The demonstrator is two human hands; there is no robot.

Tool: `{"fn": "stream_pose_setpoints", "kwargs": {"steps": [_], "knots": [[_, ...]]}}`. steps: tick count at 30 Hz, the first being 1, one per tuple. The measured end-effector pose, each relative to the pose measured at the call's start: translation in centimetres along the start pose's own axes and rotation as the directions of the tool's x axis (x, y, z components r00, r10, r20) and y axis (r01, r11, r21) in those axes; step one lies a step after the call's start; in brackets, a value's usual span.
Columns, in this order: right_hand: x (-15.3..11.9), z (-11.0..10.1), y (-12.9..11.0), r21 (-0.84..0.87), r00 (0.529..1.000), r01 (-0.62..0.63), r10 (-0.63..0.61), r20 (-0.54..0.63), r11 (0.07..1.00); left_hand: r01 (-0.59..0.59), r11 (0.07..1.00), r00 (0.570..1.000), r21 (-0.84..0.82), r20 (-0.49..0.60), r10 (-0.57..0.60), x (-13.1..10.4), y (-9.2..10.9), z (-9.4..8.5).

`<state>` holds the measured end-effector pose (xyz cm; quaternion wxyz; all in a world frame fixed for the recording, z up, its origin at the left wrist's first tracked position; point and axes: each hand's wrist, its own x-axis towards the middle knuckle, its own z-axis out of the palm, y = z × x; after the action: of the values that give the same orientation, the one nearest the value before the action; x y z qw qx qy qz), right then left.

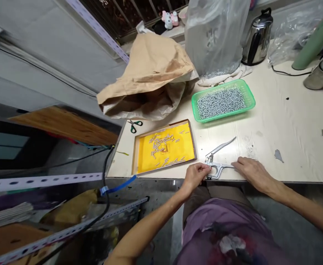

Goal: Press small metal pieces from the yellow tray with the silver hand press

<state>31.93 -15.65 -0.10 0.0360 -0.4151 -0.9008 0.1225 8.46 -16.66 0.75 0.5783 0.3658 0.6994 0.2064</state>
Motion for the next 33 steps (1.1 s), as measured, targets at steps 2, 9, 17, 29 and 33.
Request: {"fn": "stream_pose_setpoints", "kwargs": {"steps": [2, 9, 17, 29, 33], "knots": [[0.0, -0.1, 0.0, 0.009, 1.000, 0.009, -0.008, -0.006, 1.000, 0.011, 1.000, 1.000, 0.029, -0.006, -0.011, 0.1, -0.2, 0.0], [-0.1, 0.0, -0.1, 0.015, 1.000, -0.007, 0.008, -0.010, 1.000, 0.028, 0.992, 1.000, 0.120, -0.013, -0.026, 0.2, -0.6, -0.2], [-0.2, -0.1, -0.3, 0.050, 1.000, -0.025, 0.025, 0.003, 0.998, 0.132, 0.952, 0.969, 0.277, 0.167, -0.183, 1.5, 0.5, -1.1], [4.9, -0.4, 3.7, 0.069, 0.995, 0.075, -0.079, 0.056, 0.995, 0.165, 0.942, 0.962, 0.291, 0.163, -0.219, 1.6, 1.0, -0.8], [5.6, -1.0, 3.2, 0.027, 0.993, 0.093, -0.095, 0.064, 0.995, 0.177, 0.948, 0.962, 0.264, 0.157, -0.223, 1.8, 0.6, -0.8]]}}
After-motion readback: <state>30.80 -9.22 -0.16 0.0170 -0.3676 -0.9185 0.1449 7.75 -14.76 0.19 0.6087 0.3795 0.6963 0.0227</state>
